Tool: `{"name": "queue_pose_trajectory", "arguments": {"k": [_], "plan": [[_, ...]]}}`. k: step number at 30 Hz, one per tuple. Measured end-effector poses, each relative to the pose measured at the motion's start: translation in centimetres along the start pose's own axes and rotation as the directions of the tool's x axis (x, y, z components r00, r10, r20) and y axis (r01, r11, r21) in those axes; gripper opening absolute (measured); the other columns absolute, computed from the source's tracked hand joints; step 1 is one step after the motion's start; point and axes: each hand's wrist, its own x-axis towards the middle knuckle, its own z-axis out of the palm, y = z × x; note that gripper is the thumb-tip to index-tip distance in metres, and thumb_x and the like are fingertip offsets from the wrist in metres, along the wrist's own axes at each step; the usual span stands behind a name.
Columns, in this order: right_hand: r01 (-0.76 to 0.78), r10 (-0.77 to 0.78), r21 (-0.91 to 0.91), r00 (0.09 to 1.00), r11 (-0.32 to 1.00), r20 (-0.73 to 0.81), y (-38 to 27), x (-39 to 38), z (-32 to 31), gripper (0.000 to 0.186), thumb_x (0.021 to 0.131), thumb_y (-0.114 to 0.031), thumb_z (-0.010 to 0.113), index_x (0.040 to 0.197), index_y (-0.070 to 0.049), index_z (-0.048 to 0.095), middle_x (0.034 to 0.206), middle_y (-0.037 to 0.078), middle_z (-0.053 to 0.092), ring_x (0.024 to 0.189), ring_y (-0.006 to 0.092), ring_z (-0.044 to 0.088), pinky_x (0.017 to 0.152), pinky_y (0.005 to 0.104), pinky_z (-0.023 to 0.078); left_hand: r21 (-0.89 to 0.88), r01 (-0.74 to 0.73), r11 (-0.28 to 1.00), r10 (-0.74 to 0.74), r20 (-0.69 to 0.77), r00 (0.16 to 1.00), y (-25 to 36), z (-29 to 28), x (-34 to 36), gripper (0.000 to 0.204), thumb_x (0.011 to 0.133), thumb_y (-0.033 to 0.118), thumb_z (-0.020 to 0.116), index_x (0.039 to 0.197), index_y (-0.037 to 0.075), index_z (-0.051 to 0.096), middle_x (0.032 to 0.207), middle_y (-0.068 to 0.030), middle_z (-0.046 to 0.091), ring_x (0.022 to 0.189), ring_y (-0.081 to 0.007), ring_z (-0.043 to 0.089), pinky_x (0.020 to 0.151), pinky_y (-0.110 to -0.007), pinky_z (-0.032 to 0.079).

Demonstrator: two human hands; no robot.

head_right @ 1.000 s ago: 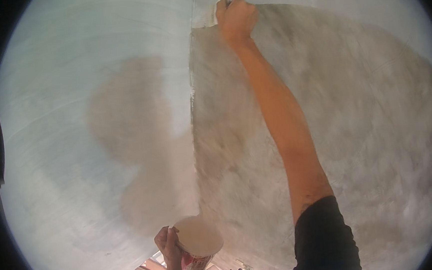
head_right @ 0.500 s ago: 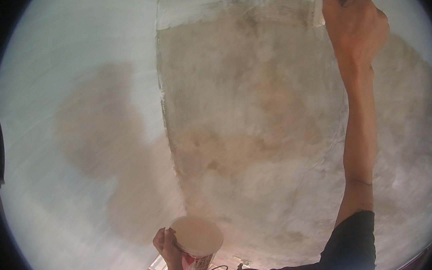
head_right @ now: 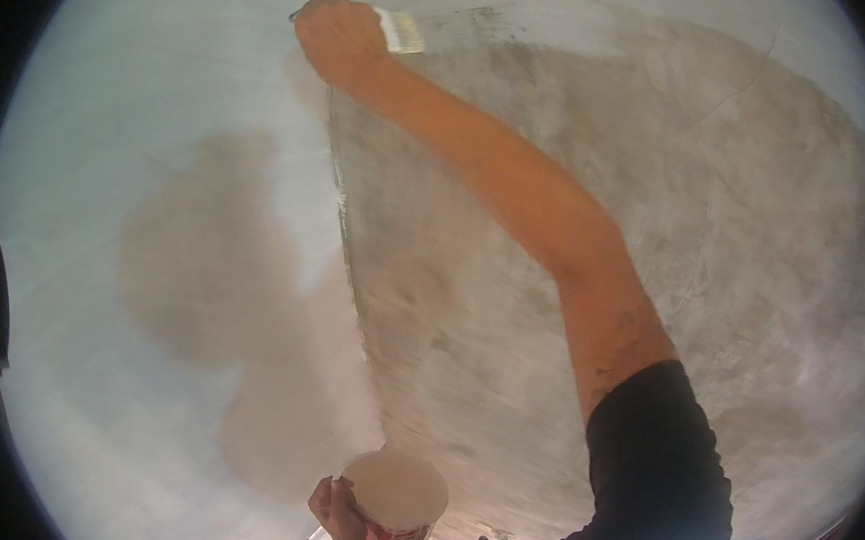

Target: The person stands on a ladder and paints a section of the ceiling white using a paintbrush and a bucket. They repeatedly dip the brush into the bucket and apply paint to the ceiling surface.

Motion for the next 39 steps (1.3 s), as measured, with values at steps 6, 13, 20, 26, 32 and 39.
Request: {"name": "queue_pose_trajectory", "arguments": {"k": [6,13,20,26,32,39], "plan": [[-0.197,0.193,0.127,0.980,0.972,0.040,-3.5,-0.6,2.5,0.017,0.075,-0.012,0.063,0.065,0.001,0.058,0.051,0.016,0.056,0.044,0.0288,0.058,0.041,0.0360,0.045,0.050,0.049,0.998,-0.047,-0.051,0.998,1.2,-2.8,-1.5,0.024,0.087,0.017,0.058,0.070,-0.001,0.058,0.051,0.0062,0.038,0.048,-0.0028,0.031,0.047,-0.021,0.020],[-0.345,0.350,0.072,0.934,0.936,-0.069,0.5,-0.2,2.4,0.019,0.075,-0.016,0.063,0.066,0.000,0.059,0.055,0.017,0.059,0.048,0.0313,0.060,0.046,0.0396,0.048,0.103,-0.013,0.995,0.013,-0.007,1.000,3.1,-4.1,0.8,0.023,0.089,0.014,0.056,0.073,-0.003,0.059,0.050,0.0075,0.036,0.048,-0.0014,0.029,0.047,-0.020,0.019],[-0.466,0.464,-0.186,0.884,0.865,-0.057,7.5,-1.4,-13.4,0.018,0.078,-0.021,0.060,0.074,-0.003,0.064,0.064,0.016,0.063,0.059,0.0322,0.063,0.054,0.0411,0.049,0.036,-0.046,0.998,0.042,0.094,0.995,3.1,-2.9,2.6,0.025,0.090,0.016,0.056,0.073,-0.003,0.056,0.051,0.0074,0.034,0.048,-0.0019,0.025,0.047,-0.021,0.019],[-0.244,0.268,-0.589,0.962,0.771,-0.047,16.0,-4.0,-30.5,0.042,0.080,-0.043,0.064,0.071,-0.002,0.069,0.056,0.009,0.063,0.044,0.0217,0.056,0.048,0.0320,0.047,0.015,0.003,1.000,-0.005,0.130,0.992,1.7,-0.1,3.7,0.026,0.089,0.017,0.057,0.073,-0.004,0.056,0.050,0.0074,0.034,0.048,-0.0018,0.025,0.047,-0.022,0.018],[-0.105,0.135,-0.888,0.990,0.448,-0.049,14.1,-1.2,-36.4,0.036,0.082,-0.041,0.064,0.070,-0.007,0.069,0.058,0.007,0.064,0.046,0.0167,0.059,0.046,0.0281,0.047,-0.051,0.075,0.996,-0.067,0.145,0.987,0.0,1.6,3.5,0.025,0.089,0.017,0.059,0.074,-0.004,0.058,0.051,0.0070,0.036,0.048,-0.0020,0.026,0.047,-0.021,0.018],[-0.098,0.140,-0.588,0.990,0.803,0.026,9.3,-1.7,-19.2,0.010,0.075,-0.012,0.058,0.071,-0.003,0.058,0.060,0.016,0.061,0.055,0.0340,0.061,0.053,0.0432,0.050,0.005,0.097,0.995,-0.097,0.127,0.987,-0.2,0.8,2.0,0.023,0.087,0.016,0.060,0.075,-0.004,0.061,0.052,0.0061,0.040,0.048,-0.0025,0.031,0.049,-0.020,0.023]]}}
